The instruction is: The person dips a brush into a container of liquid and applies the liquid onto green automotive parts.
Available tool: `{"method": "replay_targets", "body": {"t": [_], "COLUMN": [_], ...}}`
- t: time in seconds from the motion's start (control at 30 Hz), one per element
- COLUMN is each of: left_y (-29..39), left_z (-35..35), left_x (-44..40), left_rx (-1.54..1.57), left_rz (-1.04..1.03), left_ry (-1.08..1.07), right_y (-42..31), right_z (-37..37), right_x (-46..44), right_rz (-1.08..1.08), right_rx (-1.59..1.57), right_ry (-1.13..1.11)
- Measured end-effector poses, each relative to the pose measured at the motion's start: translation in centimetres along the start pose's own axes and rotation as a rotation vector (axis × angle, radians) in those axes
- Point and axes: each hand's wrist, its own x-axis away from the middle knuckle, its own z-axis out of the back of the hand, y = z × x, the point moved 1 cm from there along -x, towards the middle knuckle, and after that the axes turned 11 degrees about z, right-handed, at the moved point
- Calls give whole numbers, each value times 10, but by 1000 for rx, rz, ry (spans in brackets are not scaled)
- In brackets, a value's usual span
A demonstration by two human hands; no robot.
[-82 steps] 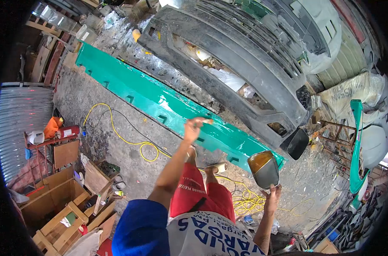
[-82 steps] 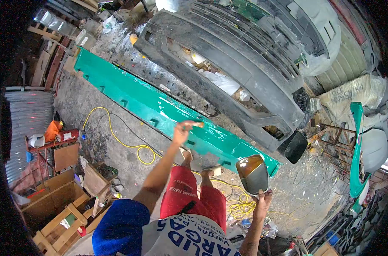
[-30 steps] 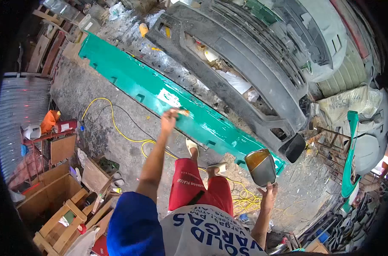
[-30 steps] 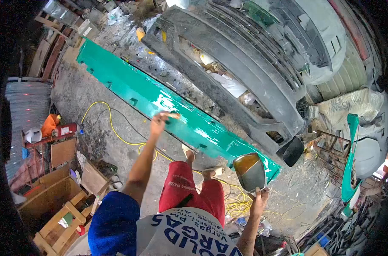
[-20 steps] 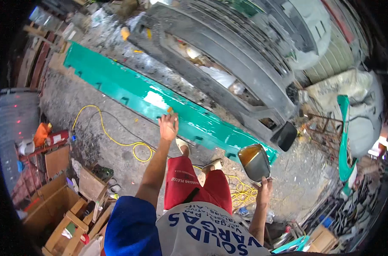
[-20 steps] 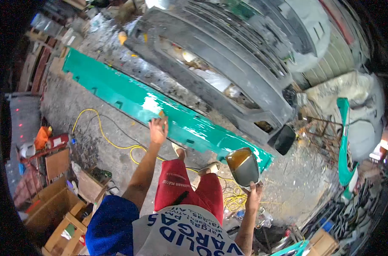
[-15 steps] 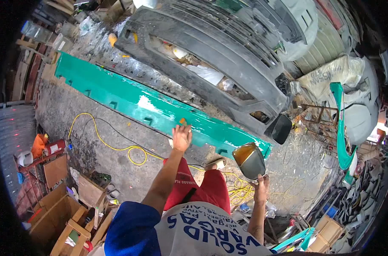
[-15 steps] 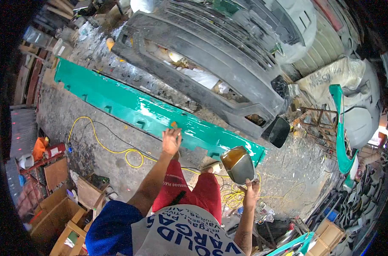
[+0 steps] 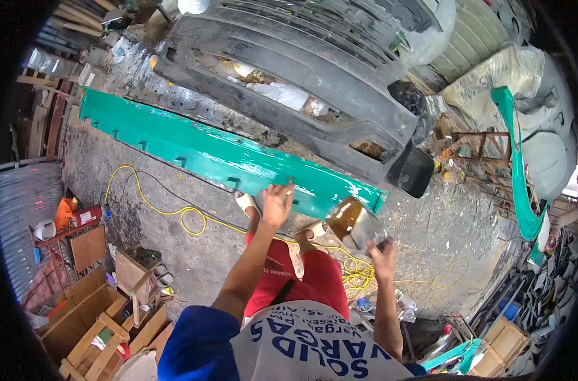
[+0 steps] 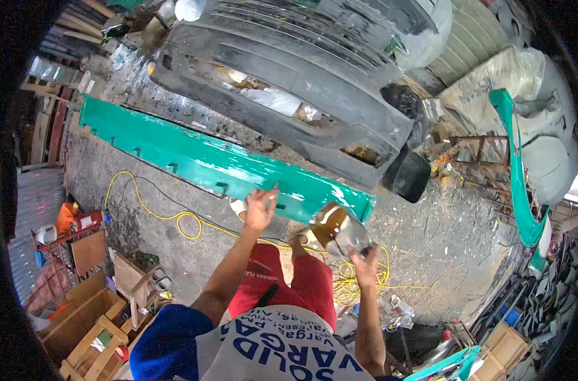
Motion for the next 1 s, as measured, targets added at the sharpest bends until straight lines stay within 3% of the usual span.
{"method": "replay_targets", "body": {"t": [0.03,0.07,0.1,0.13,0.17,0.27,0.33,0.4,0.47,0.53,0.6,0.67,0.73,0.77,0.8,0.87,0.93,1.0], "left_y": [11,22,37,53,68,95,87,71,61,43,29,-3,-40,-70,-94,-129,-130,-128], "left_z": [12,17,30,43,50,49,22,8,5,21,45,46,41,28,26,34,76,97], "left_x": [-2,-1,4,5,5,8,4,1,2,-4,-12,-16,-23,-22,-23,-29,-41,-52], "left_rx": [131,293,429,554,556,634,429,376,673,737,870,934,840,750,750,775,560,452], "left_rz": [-8,-10,132,274,266,182,-82,-148,253,302,548,557,632,577,589,382,507,447], "left_ry": [15,65,-45,-146,-150,-363,-285,-286,-400,-422,-440,-387,-334,-252,-252,22,33,163], "right_y": [20,51,33,-12,12,-28,-21,-36,-32,-20,-5,6,0,47,48,35,19,-1], "right_z": [-6,-14,-12,-13,-24,-39,-52,-59,-67,-80,-86,-90,-89,-91,-87,-77,-63,-46], "right_x": [-6,-10,-20,-26,-33,-45,-53,-54,-59,-59,-62,-63,-62,-60,-57,-52,-42,-34], "right_rz": [53,239,96,52,-20,54,81,1,8,9,67,74,45,-76,-83,-63,-54,-153], "right_rx": [-52,-185,6,-15,31,-76,2,5,50,88,104,89,-129,8,12,-131,-134,-354], "right_ry": [18,83,-37,-65,-54,-68,-98,-92,-60,-35,12,3,-14,-36,-44,4,29,37]}}
